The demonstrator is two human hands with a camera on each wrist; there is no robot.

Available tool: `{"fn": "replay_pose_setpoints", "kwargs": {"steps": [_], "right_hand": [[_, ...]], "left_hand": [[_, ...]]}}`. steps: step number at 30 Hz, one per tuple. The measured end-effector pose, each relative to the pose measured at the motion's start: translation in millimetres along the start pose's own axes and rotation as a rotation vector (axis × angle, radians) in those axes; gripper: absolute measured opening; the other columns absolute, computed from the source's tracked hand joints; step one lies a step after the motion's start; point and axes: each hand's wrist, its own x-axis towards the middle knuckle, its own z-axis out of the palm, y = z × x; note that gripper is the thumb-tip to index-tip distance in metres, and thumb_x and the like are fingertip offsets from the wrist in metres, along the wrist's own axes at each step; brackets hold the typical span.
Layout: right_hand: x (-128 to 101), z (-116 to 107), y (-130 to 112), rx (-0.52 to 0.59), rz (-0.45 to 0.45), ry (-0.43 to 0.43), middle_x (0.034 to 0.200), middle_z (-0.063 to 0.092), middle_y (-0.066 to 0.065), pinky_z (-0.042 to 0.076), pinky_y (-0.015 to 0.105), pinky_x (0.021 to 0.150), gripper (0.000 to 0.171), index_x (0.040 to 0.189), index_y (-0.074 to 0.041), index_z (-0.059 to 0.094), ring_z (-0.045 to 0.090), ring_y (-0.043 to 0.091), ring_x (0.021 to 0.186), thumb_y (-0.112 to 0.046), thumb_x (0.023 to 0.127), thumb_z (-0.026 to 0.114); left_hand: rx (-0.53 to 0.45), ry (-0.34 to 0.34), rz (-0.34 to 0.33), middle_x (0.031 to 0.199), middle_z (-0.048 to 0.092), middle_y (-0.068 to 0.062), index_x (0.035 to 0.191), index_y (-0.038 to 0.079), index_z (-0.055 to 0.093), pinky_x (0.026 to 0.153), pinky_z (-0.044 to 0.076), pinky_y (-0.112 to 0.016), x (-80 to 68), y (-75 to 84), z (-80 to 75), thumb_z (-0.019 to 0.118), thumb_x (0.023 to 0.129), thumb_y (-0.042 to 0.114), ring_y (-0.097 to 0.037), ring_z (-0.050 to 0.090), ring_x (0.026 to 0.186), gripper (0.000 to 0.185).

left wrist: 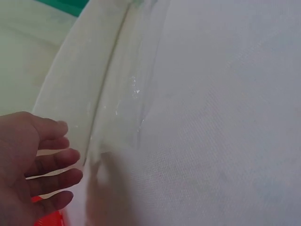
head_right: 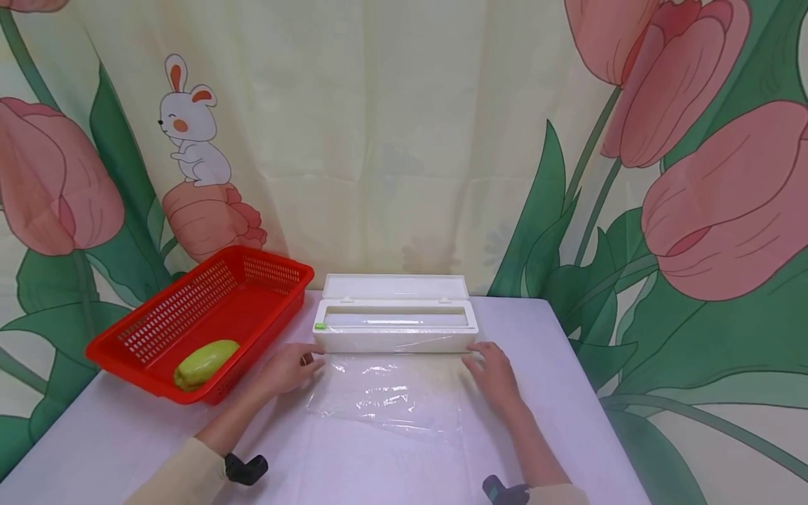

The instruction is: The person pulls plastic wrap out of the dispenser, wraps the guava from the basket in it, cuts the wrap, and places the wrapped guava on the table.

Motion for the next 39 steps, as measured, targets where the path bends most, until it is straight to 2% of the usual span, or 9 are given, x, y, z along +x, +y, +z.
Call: {"fn": "replay_pose_setpoints", "kwargs": {"steps": [4,7,14,21,30,34,39], "right_hand": [[4.3,-8.9,-5.4,0.035,0.064,0.050,0.115,0.059,0.013,0.049,0.045,0.086,0.034,0.114,-0.008,0.061,0.056,0.029,0.105,-0.027,0.086,0.062],[6.3,-14.1,-9.5,0.034,0.120,0.063,0.116,0.059,0.013,0.048,0.044,0.089,0.035,0.113,-0.008,0.061,0.055,0.029,0.106,-0.030,0.086,0.062],[10.1,-20.5,-17.1,0.038,0.161,0.070,0.119,0.053,0.016,0.046,0.047,0.092,0.040,0.116,-0.005,0.054,0.051,0.032,0.110,-0.031,0.086,0.062],[15.8,-21.9,-19.1,0.083,0.184,0.011,0.131,0.046,0.017,0.043,0.046,0.097,0.053,0.129,-0.008,0.045,0.047,0.033,0.119,-0.033,0.086,0.061],[25.2,-22.0,-17.1,0.172,0.149,-0.065,0.135,0.044,0.017,0.044,0.044,0.097,0.055,0.131,-0.006,0.041,0.047,0.034,0.121,-0.032,0.086,0.062],[31.5,-19.9,-13.9,0.167,0.152,-0.100,0.138,0.042,0.016,0.045,0.044,0.096,0.059,0.135,-0.009,0.038,0.046,0.034,0.123,-0.032,0.086,0.062],[35.8,-20.2,-12.1,0.147,0.169,-0.128,0.141,0.039,0.016,0.047,0.044,0.093,0.064,0.139,-0.010,0.034,0.045,0.034,0.123,-0.034,0.086,0.062]], "left_hand": [[0.005,0.012,0.003,0.083,0.060,0.006,0.109,0.026,0.064,0.060,0.051,-0.022,-3.4,1.2,-7.8,0.069,0.079,0.034,-0.013,0.053,0.073,0.032],[-0.005,0.014,0.011,0.084,0.061,0.007,0.107,0.026,0.064,0.060,0.051,-0.022,-6.6,1.2,-13.7,0.070,0.078,0.034,-0.012,0.054,0.072,0.030],[-0.028,0.054,0.076,0.083,0.061,0.008,0.108,0.023,0.064,0.061,0.051,-0.021,-12.5,0.0,-23.4,0.072,0.076,0.032,-0.010,0.055,0.073,0.034],[-0.073,0.069,0.133,0.084,0.062,0.010,0.113,0.023,0.062,0.062,0.051,-0.020,-19.0,-1.1,-28.9,0.074,0.074,0.030,-0.008,0.056,0.075,0.041],[-0.140,0.041,0.195,0.113,0.059,0.003,0.124,0.028,0.051,0.072,0.055,-0.028,-28.2,-0.2,-41.0,0.076,0.071,0.037,-0.018,0.059,0.097,0.059],[-0.162,0.040,0.225,0.116,0.058,0.002,0.126,0.028,0.049,0.073,0.055,-0.028,-30.0,0.8,-46.0,0.077,0.069,0.038,-0.019,0.059,0.099,0.065],[-0.154,0.058,0.263,0.116,0.057,0.006,0.129,0.027,0.047,0.073,0.055,-0.026,-29.7,3.7,-50.1,0.077,0.070,0.038,-0.016,0.059,0.098,0.067]]}}
